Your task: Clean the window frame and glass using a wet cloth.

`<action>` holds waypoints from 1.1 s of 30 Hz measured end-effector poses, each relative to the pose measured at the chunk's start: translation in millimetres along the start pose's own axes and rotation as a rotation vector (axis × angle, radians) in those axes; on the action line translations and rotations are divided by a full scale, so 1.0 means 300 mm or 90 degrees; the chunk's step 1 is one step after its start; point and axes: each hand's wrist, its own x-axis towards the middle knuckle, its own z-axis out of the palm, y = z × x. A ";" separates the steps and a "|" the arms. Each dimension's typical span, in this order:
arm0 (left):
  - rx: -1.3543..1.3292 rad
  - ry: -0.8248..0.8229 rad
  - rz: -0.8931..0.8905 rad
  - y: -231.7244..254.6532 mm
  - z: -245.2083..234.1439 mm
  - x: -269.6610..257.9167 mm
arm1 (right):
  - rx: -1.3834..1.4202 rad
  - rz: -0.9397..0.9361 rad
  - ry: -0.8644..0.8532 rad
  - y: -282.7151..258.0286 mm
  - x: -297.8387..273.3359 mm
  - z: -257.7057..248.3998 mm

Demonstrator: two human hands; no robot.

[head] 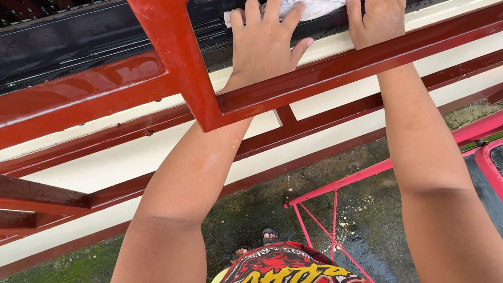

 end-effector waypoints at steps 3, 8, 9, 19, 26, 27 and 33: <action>-0.002 0.008 -0.002 -0.001 0.010 0.000 | 0.003 0.001 0.001 -0.003 0.001 -0.003; -0.004 0.019 0.004 -0.003 0.018 -0.003 | 0.000 0.004 0.002 -0.006 0.002 -0.005; -0.008 0.017 0.001 -0.003 0.017 -0.003 | 0.003 0.005 0.006 -0.006 0.004 -0.005; -0.024 0.027 -0.003 -0.004 0.008 -0.008 | 0.020 0.010 0.000 0.001 0.000 0.003; -0.028 0.032 -0.002 -0.005 0.007 -0.008 | 0.025 0.014 -0.005 0.000 0.000 0.000; -0.029 0.030 -0.004 -0.005 0.007 -0.007 | 0.022 0.009 -0.003 0.002 -0.001 0.001; -0.028 0.041 -0.007 -0.003 0.008 -0.007 | 0.020 0.015 -0.004 0.003 -0.003 0.004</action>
